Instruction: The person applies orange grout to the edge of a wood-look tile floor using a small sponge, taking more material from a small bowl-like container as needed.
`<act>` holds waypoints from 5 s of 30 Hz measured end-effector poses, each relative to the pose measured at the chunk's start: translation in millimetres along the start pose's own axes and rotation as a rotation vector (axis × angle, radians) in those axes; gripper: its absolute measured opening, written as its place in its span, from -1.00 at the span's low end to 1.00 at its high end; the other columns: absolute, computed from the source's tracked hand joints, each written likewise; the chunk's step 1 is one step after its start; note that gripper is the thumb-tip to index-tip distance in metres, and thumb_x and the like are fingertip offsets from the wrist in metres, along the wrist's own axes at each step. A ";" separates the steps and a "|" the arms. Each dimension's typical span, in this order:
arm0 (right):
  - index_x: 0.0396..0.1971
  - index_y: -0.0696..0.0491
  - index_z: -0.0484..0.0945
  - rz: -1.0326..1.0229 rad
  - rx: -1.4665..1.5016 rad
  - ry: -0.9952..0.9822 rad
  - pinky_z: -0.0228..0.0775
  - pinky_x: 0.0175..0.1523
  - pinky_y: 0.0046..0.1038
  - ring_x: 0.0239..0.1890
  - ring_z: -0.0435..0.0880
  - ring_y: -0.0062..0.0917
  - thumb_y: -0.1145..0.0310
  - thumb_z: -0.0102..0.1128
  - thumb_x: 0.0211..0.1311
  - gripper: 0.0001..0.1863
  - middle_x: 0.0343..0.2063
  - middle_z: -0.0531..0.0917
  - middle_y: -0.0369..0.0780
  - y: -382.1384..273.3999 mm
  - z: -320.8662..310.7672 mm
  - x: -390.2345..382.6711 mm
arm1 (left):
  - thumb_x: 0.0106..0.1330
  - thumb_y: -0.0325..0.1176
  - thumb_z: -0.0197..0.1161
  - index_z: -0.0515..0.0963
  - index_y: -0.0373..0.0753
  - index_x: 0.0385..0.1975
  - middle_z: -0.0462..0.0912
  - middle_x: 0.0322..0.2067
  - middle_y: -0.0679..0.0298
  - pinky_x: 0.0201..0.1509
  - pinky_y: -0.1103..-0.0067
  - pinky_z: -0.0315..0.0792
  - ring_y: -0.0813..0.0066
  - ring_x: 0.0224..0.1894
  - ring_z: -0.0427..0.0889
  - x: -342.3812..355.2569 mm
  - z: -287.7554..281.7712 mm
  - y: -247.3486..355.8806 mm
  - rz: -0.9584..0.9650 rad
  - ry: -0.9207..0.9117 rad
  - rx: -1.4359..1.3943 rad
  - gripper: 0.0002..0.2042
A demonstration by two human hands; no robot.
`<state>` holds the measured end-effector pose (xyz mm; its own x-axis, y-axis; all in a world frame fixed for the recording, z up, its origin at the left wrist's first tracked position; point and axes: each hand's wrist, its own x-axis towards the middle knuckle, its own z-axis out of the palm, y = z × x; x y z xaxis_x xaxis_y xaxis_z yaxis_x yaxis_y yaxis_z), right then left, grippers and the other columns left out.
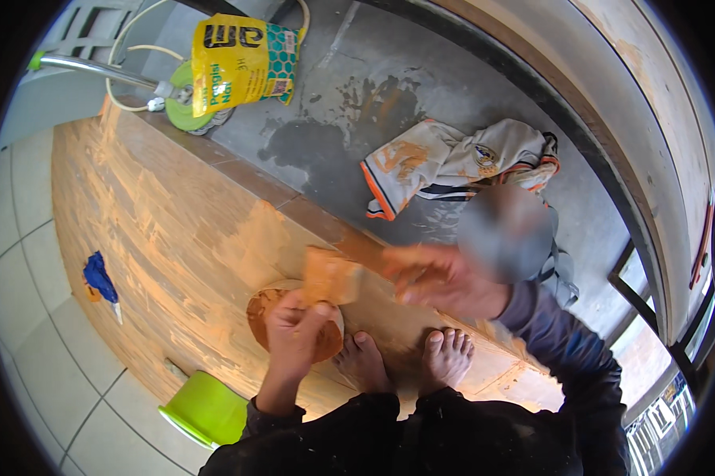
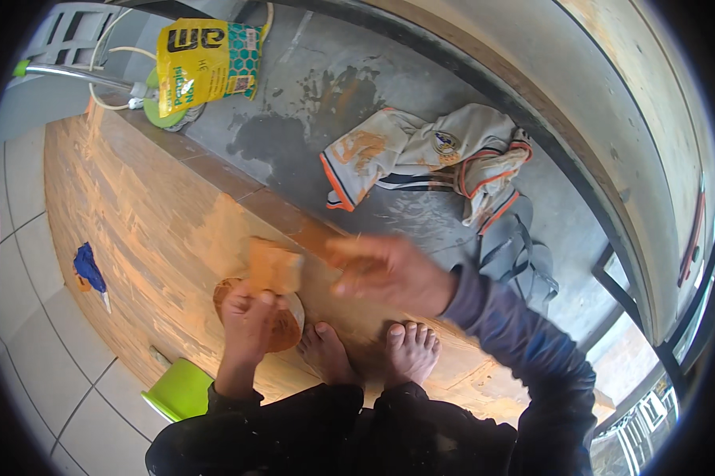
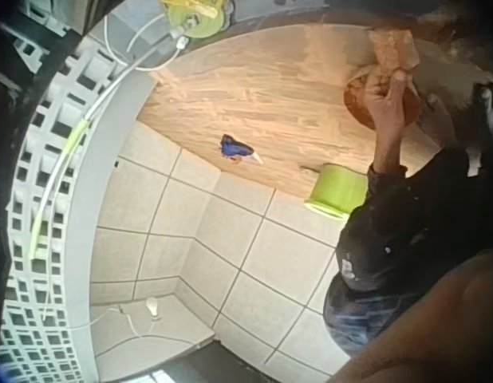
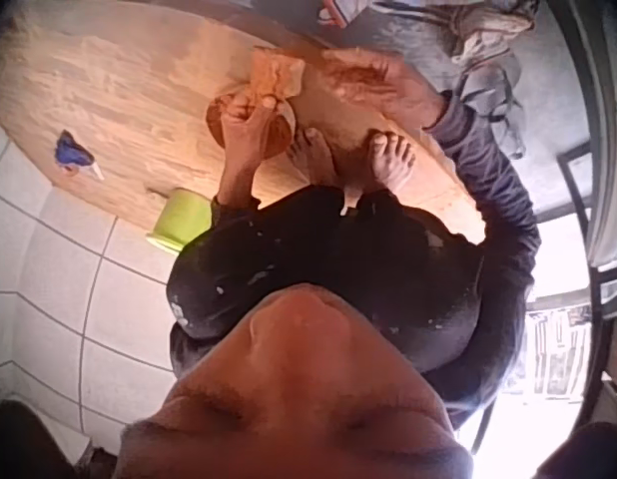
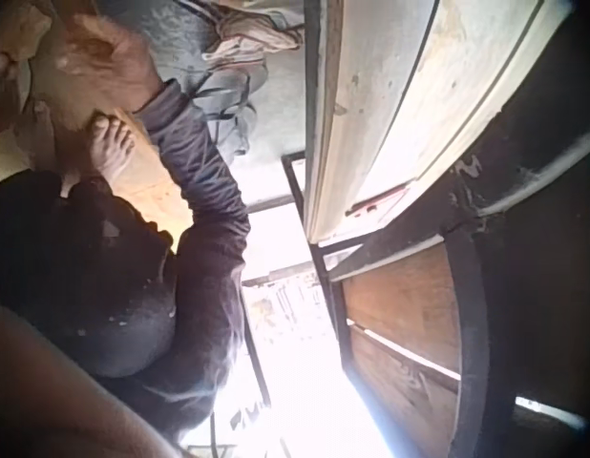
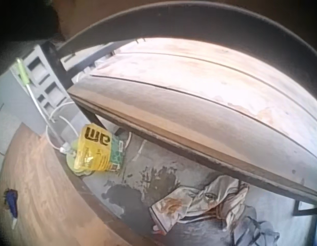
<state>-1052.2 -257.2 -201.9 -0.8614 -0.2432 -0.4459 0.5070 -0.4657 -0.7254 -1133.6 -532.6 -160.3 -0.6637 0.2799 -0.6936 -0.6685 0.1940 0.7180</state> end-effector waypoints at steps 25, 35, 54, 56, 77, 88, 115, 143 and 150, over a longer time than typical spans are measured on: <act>-0.13 0.22 0.65 -0.671 -1.299 0.342 0.61 -0.10 -0.21 -0.19 0.64 -0.16 0.47 0.27 0.11 -0.70 -0.28 0.68 -0.12 35.6 90.1 109.8 | 0.52 -0.45 0.17 0.35 -0.24 0.35 0.53 0.19 0.08 0.22 0.40 0.52 0.30 0.19 0.59 -26.9 -126.3 -14.5 0.261 0.389 1.176 -0.57; -0.37 0.16 0.57 -0.729 -1.072 0.421 0.55 -0.19 -0.20 -0.25 0.61 -0.17 0.53 0.25 0.08 -0.90 -0.45 0.63 -0.10 4.4 64.6 143.1 | 0.61 -0.47 -0.01 0.37 -0.30 0.25 0.56 0.08 0.20 0.17 0.45 0.62 0.49 0.00 0.64 -57.7 -141.0 -42.7 -0.285 0.238 0.229 -0.71; -0.05 0.16 0.58 -0.308 -0.445 0.295 0.57 -0.10 -0.49 -0.25 0.74 -0.59 0.67 0.24 0.16 -0.67 -0.23 0.77 -0.14 9.5 51.7 129.8 | 0.47 -0.61 0.00 0.50 -0.26 0.04 0.72 -0.13 0.32 -0.06 0.54 0.67 0.57 -0.17 0.71 -69.1 -157.4 -50.9 -0.226 0.278 0.223 -0.76; 0.01 0.17 0.58 -0.296 -0.332 0.324 0.56 -0.02 -0.52 -0.15 0.71 -0.63 0.71 0.22 0.18 -0.63 -0.18 0.76 -0.18 14.8 25.6 154.9 | 0.47 -0.61 -0.01 0.48 -0.25 0.02 0.72 -0.14 0.31 -0.07 0.53 0.67 0.56 -0.18 0.71 -64.7 -152.6 -50.7 -0.210 0.250 0.219 -0.77; 0.05 0.11 0.59 -0.565 -0.594 0.118 0.54 0.14 -0.27 0.03 0.72 -0.23 0.68 0.10 0.33 -0.66 -0.08 0.71 -0.06 8.7 22.3 207.9 | 0.36 -0.37 0.08 0.52 -0.03 -0.04 0.64 -0.25 0.46 -0.08 0.54 0.53 0.68 -0.15 0.59 -19.0 -170.6 19.7 -0.129 0.607 0.255 -0.78; 0.03 0.06 0.62 -0.624 -0.747 -0.157 0.51 0.16 -0.16 0.06 0.63 -0.03 0.81 0.13 -0.06 -0.42 -0.01 0.68 -0.06 35.1 -3.9 64.8 | 0.44 -0.38 0.06 0.51 -0.13 -0.14 0.71 -0.21 0.34 -0.02 0.48 0.67 0.55 -0.15 0.71 -39.6 -181.0 61.9 0.056 0.579 0.095 -0.89; -0.07 0.15 0.64 -0.425 -1.100 0.388 0.58 -0.02 -0.15 -0.12 0.64 -0.08 0.49 0.21 0.17 -0.69 -0.29 0.68 -0.03 50.3 58.5 33.5 | 0.51 -0.35 0.03 0.48 -0.16 -0.11 0.71 -0.20 0.33 0.01 0.44 0.67 0.50 -0.09 0.74 9.2 -164.1 103.9 0.154 0.346 0.286 -0.88; -0.21 0.10 0.60 -0.233 -1.030 0.763 0.47 0.05 -0.19 -0.12 0.57 -0.14 0.42 0.23 0.23 -0.85 -0.22 0.61 -0.12 41.4 175.0 -23.5 | 0.59 -0.33 0.01 0.45 -0.19 0.06 0.60 -0.07 0.29 0.06 0.50 0.55 0.57 0.02 0.59 184.2 -155.7 182.4 0.310 -0.371 0.524 -0.82; -0.07 0.13 0.66 -0.087 -0.850 0.960 0.50 -0.05 -0.09 -0.20 0.62 0.02 0.44 0.27 0.27 -0.75 -0.31 0.66 -0.01 -16.1 208.3 -64.9 | 0.57 -0.36 0.01 0.45 -0.23 0.05 0.59 -0.09 0.30 0.02 0.57 0.52 0.60 -0.05 0.58 184.0 -174.3 193.7 0.358 -0.402 0.486 -0.81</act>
<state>-1011.0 -411.2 -52.0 -0.7049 0.6330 -0.3200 0.6166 0.3239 -0.7176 -1443.7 -607.5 -159.0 -0.5767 0.7105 -0.4033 -0.1463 0.3959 0.9066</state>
